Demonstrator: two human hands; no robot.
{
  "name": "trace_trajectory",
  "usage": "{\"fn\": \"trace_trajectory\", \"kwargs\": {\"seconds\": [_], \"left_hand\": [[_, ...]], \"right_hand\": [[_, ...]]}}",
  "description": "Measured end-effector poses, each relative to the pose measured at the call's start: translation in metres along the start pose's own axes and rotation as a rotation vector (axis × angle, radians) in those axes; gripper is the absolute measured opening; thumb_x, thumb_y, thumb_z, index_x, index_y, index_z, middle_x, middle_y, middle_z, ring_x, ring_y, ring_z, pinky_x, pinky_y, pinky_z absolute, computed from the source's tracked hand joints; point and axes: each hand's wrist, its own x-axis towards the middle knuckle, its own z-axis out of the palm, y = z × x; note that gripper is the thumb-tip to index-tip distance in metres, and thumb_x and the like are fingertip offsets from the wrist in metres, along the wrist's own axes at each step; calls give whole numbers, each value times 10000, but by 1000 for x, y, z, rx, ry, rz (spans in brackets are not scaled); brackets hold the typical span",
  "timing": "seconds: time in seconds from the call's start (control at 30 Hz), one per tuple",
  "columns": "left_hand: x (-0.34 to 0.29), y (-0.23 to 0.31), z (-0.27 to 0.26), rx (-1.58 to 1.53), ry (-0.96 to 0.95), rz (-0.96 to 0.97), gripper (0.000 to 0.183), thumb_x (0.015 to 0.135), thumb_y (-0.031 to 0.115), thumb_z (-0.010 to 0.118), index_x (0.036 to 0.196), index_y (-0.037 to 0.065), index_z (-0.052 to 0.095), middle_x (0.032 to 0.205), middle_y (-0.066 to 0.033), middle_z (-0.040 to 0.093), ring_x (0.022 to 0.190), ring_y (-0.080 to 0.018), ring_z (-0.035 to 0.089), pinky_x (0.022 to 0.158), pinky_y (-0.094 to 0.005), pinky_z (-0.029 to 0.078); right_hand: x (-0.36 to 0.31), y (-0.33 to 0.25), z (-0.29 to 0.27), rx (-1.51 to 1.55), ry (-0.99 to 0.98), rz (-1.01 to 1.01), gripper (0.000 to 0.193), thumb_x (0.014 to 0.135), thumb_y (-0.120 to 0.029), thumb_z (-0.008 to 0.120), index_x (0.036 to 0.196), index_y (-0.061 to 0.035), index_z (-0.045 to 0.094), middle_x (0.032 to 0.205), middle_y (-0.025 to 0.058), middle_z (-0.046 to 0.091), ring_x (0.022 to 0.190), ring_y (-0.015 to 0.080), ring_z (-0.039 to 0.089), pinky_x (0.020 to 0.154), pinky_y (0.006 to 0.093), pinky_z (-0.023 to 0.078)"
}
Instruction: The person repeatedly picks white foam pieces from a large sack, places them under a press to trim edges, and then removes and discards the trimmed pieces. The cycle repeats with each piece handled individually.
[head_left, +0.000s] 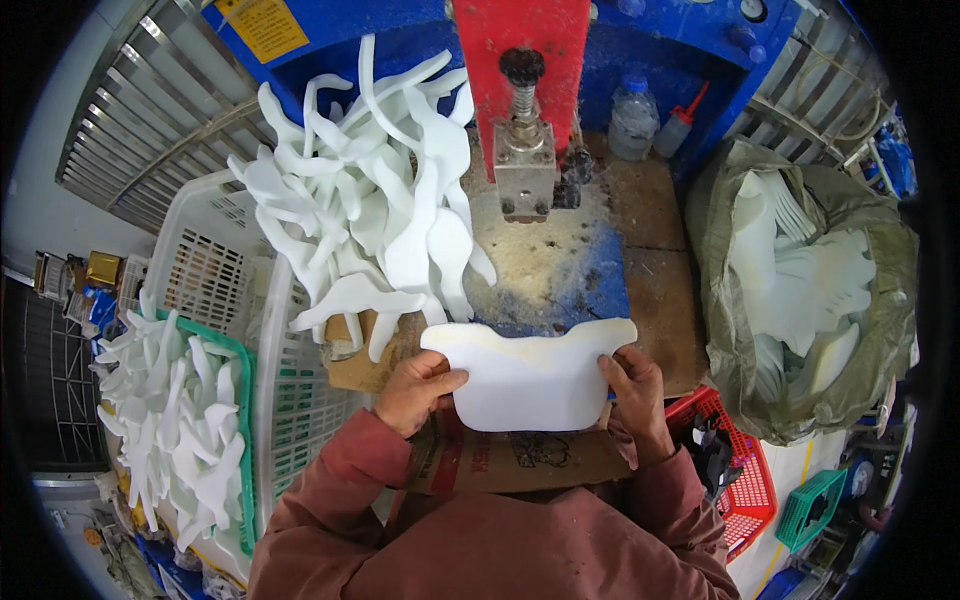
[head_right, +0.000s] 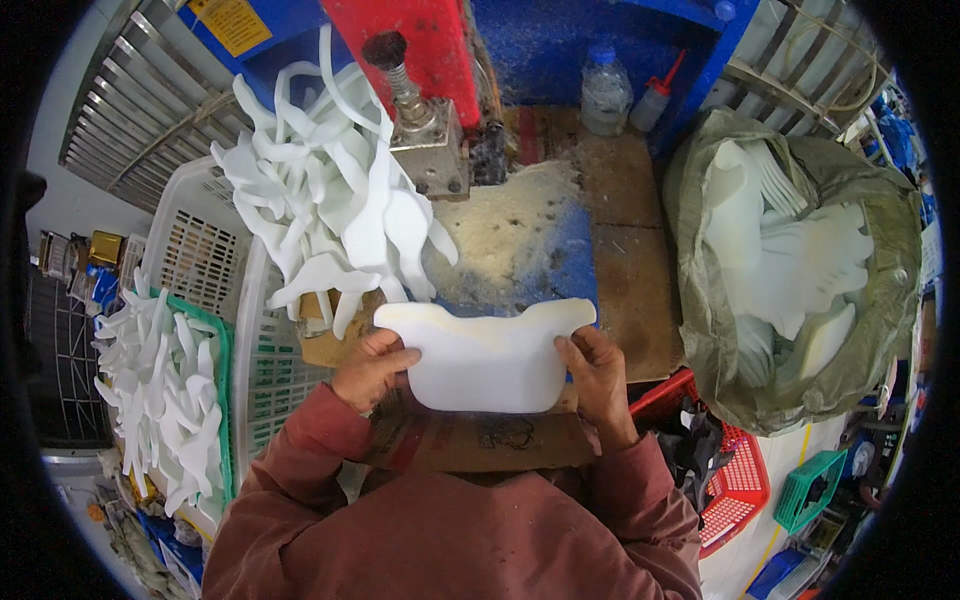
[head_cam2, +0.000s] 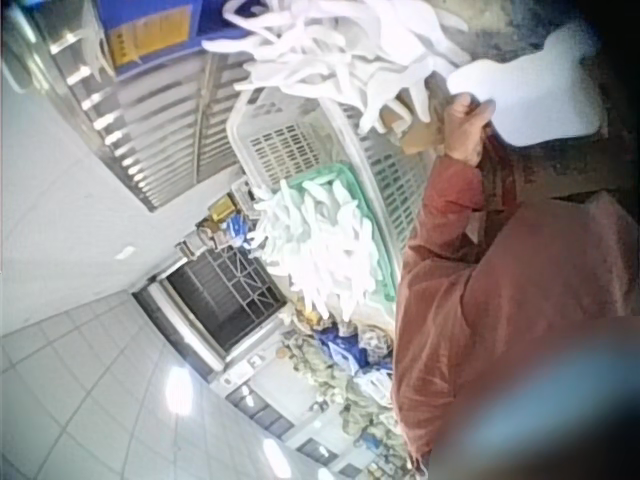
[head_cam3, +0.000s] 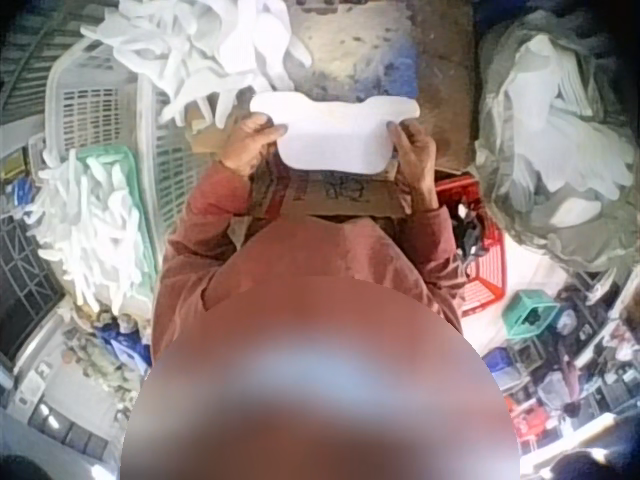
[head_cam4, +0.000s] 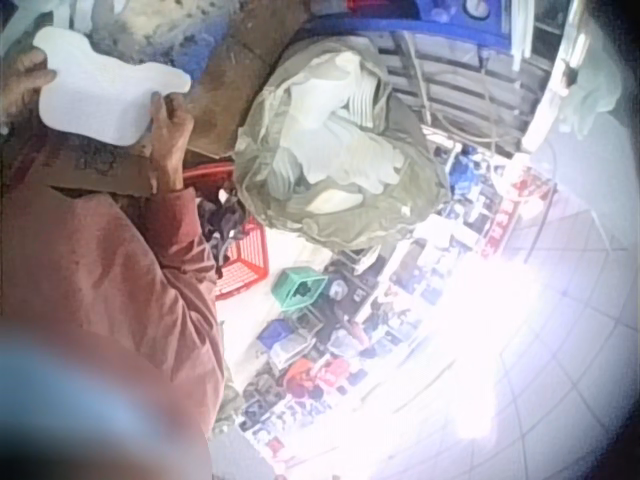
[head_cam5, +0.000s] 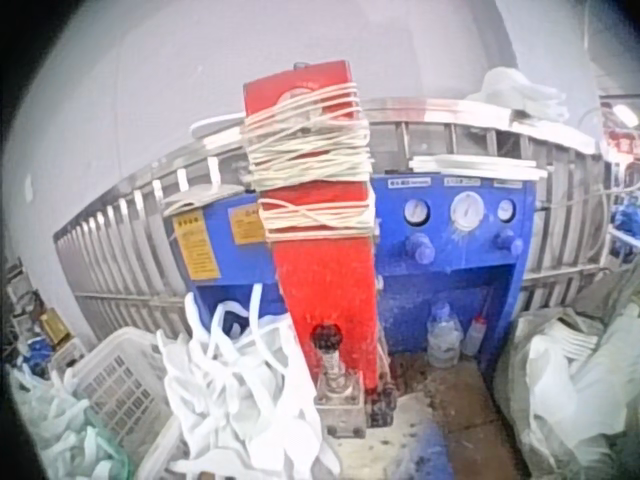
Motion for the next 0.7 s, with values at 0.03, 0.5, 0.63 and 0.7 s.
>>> {"fn": "trace_trajectory", "kwargs": {"seconds": [0.03,0.5,0.63,0.7], "left_hand": [[0,1,-2,46,25,-29,275,1002,106,677,1242,-23,641,1137,-101,712,1019,-193,716,823,-335,614],[-3,57,-22,1495,651,950,407,842,118,785,1243,135,717,1278,-67,644,913,-241,693,762,-354,579],[23,54,-24,1536,680,1076,380,818,132,812,1191,139,740,1236,-49,660,835,-235,689,741,-370,585],[23,60,-28,810,571,956,354,828,115,805,1176,128,744,1182,-59,681,845,-237,697,733,-365,584]], "right_hand": [[1,2,1,-67,22,17,139,992,-110,693,951,19,664,876,-6,680,832,57,585,703,258,474],[-5,-24,-2,-762,140,-310,126,909,-107,717,932,15,700,783,201,656,664,331,647,623,388,500],[-7,-28,1,-732,85,-291,107,914,-90,711,949,11,703,787,185,670,670,293,669,631,364,511],[-7,-33,1,-725,59,-305,106,918,-86,708,963,9,708,785,182,670,667,271,670,628,358,509]]}}
